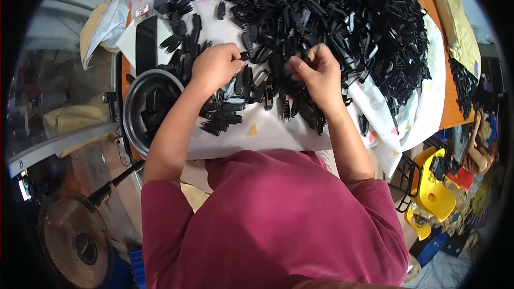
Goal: Assembling small black plastic clips and placing them into a metal bowl.
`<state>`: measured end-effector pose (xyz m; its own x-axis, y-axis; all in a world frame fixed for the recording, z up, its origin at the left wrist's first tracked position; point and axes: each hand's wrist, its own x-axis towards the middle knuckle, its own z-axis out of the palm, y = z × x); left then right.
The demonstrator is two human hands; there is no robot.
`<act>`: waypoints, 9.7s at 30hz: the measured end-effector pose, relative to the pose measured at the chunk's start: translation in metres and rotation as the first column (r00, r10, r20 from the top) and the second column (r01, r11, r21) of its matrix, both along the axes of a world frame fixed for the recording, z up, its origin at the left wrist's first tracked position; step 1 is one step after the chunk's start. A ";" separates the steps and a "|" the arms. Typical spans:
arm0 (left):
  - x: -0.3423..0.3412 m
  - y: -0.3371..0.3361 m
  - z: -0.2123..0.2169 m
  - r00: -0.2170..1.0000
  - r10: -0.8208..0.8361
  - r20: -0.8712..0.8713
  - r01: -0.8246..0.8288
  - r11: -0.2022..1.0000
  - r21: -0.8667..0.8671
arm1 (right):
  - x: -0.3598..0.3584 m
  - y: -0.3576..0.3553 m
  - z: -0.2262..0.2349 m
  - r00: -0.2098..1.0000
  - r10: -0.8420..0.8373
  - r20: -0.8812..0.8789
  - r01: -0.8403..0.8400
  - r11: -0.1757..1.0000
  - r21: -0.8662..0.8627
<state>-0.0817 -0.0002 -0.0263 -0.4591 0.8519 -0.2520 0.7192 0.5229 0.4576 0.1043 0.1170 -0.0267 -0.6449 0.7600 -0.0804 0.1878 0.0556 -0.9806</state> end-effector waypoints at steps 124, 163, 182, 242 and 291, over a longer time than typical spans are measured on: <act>0.094 -0.051 0.004 0.167 -0.293 0.941 -0.648 0.687 0.329 | 0.034 -0.079 0.016 0.987 0.079 -0.142 -0.108 0.971 -0.212; 0.074 -0.028 0.042 0.822 -0.216 0.526 -0.198 0.758 0.621 | 0.017 -0.039 0.033 0.879 -0.020 -0.476 -0.172 0.919 -0.356; 0.073 -0.029 0.047 0.906 -0.240 0.349 -0.103 0.675 0.731 | 0.044 -0.029 0.050 0.938 0.348 0.001 -0.257 0.692 0.674; 0.074 -0.031 0.044 0.717 -0.193 0.670 -0.311 0.772 0.555 | 0.032 -0.027 0.045 0.916 0.291 -0.277 -0.074 0.799 0.596; 0.051 -0.051 0.005 0.983 0.181 -0.006 -0.171 0.940 0.294 | 0.082 0.012 0.007 0.606 -0.194 0.771 -0.451 0.715 0.534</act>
